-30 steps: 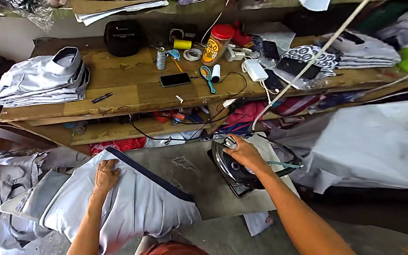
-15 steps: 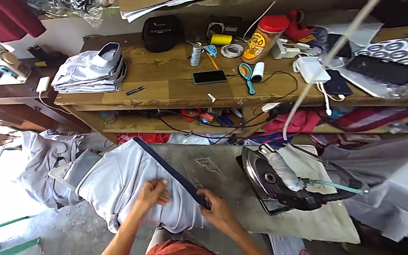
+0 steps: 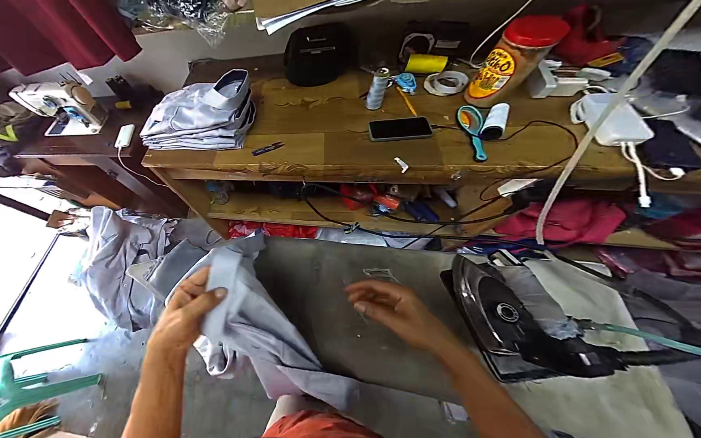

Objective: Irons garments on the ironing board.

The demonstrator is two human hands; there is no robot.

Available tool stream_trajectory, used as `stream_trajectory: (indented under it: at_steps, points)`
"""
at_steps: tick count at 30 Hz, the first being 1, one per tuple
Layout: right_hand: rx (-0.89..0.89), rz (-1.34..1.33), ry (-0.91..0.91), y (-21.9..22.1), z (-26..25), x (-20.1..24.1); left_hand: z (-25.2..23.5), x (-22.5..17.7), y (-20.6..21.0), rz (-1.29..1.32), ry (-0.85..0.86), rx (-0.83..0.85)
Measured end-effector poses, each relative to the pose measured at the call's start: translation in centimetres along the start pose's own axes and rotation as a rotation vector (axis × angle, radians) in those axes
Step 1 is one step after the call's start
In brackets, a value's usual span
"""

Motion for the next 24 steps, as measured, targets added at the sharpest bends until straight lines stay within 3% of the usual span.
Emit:
stream_trajectory:
  at_steps: [5, 9, 12, 16, 19, 21, 24]
  points:
    - [0.237, -0.052, -0.097, 6.6, -5.0, 1.5, 0.3, -8.8, -3.5, -0.116, 0.349, 0.011]
    - [0.436, -0.087, -0.231, 14.0, -8.2, 2.9, 0.1, -13.2, -2.5, -0.137, 0.47, 0.08]
    - [0.479, 0.1, -0.148, 16.3, -7.8, 1.6, 1.0, -15.2, -3.0, -0.215, 0.511, -0.004]
    - [0.36, 0.168, -0.05, 10.8, -5.0, -2.2, 5.7, -15.1, -6.8, -0.361, 0.493, -0.188]
    - [0.255, 0.022, -0.114, 3.6, -1.0, 1.2, 8.0, -14.2, -8.4, -0.474, 0.414, -0.227]
    - [0.247, -0.082, -0.229, 0.0, 0.6, 5.7, 6.1, -13.4, -8.6, -0.514, 0.334, -0.228]
    - [0.143, -0.227, -0.272, -4.0, -1.1, 9.2, -1.7, -9.5, -8.6, -0.525, 0.189, -0.207]
Point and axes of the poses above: each hand's wrist, its own z-axis away from the middle knuckle, its own y-axis out of the palm, x = y × z, the point moved 7 cm from there along -z, towards the middle knuckle, and after that the axes turned 12 degrees about -z, right-handed, at the moved point
